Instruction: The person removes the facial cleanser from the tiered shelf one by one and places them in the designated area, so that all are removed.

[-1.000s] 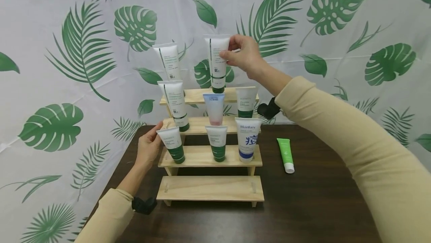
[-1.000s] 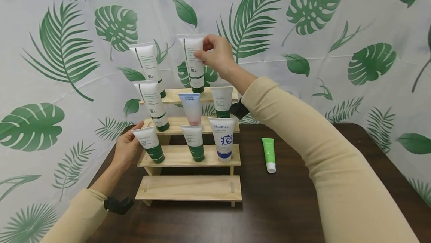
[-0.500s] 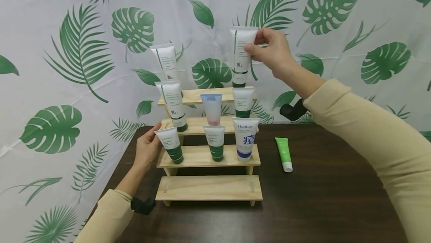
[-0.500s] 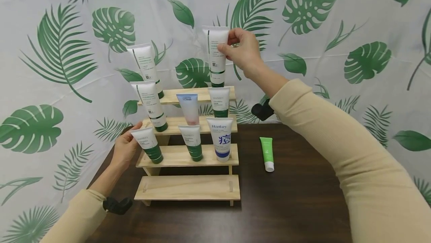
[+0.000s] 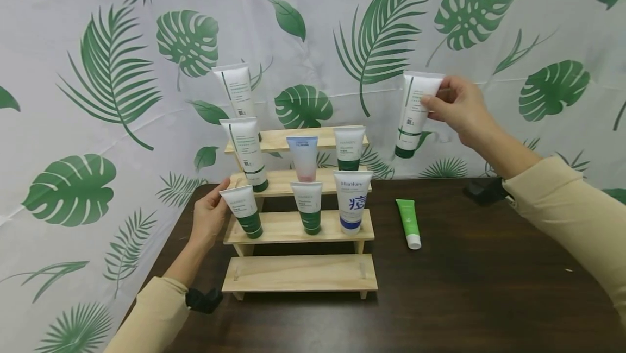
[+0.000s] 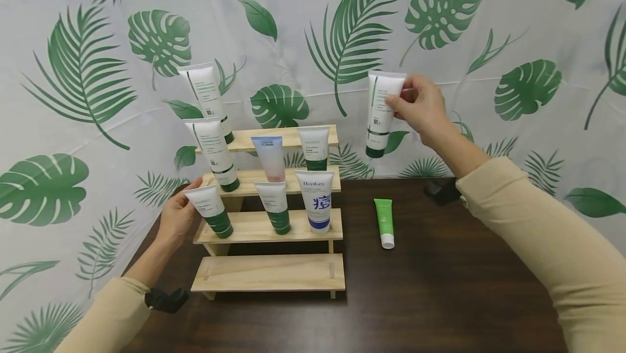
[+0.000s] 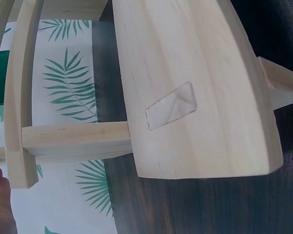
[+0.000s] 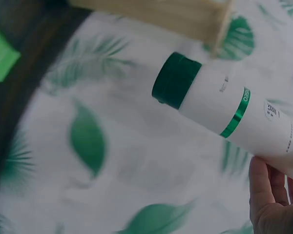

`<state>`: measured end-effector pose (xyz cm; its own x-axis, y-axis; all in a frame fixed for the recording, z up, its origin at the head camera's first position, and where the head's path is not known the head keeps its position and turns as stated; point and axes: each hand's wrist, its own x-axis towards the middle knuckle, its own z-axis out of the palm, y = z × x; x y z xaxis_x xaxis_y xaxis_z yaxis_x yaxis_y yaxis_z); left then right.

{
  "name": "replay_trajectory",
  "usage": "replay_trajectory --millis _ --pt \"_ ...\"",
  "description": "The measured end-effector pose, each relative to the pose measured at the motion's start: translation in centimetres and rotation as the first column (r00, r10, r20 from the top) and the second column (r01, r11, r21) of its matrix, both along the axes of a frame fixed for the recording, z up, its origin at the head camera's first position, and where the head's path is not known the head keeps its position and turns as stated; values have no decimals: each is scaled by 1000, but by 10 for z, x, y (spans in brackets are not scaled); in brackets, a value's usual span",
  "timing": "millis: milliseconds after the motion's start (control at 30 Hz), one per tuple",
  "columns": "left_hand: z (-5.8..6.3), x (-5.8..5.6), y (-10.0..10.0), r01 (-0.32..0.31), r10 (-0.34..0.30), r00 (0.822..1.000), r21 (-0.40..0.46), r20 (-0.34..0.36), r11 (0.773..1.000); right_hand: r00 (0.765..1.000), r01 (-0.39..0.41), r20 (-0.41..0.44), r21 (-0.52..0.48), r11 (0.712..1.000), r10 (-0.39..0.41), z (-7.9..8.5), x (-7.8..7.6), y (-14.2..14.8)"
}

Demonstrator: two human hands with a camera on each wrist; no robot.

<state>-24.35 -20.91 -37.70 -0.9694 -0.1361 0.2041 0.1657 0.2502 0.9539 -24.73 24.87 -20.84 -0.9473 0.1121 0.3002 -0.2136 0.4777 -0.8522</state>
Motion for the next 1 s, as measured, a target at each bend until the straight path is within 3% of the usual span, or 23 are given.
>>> replay_trajectory --millis 167,333,533,733,1000 --pt "1 1 0 -4 4 1000 0 0 1000 998 34 55 75 997 -39 -42 5 38" --pt "1 1 -1 -7 7 1000 -14 2 1000 987 25 154 81 996 -37 -87 7 70" --pt "2 1 -1 12 -12 1000 -11 -4 1000 941 -29 337 98 995 -6 -133 12 96" --pt "2 2 -1 11 -11 1000 -13 -12 1000 902 -49 431 56 997 21 -165 13 101" --pt "2 2 1 11 -11 1000 -16 -17 1000 852 -68 520 -1 998 58 -191 13 102"
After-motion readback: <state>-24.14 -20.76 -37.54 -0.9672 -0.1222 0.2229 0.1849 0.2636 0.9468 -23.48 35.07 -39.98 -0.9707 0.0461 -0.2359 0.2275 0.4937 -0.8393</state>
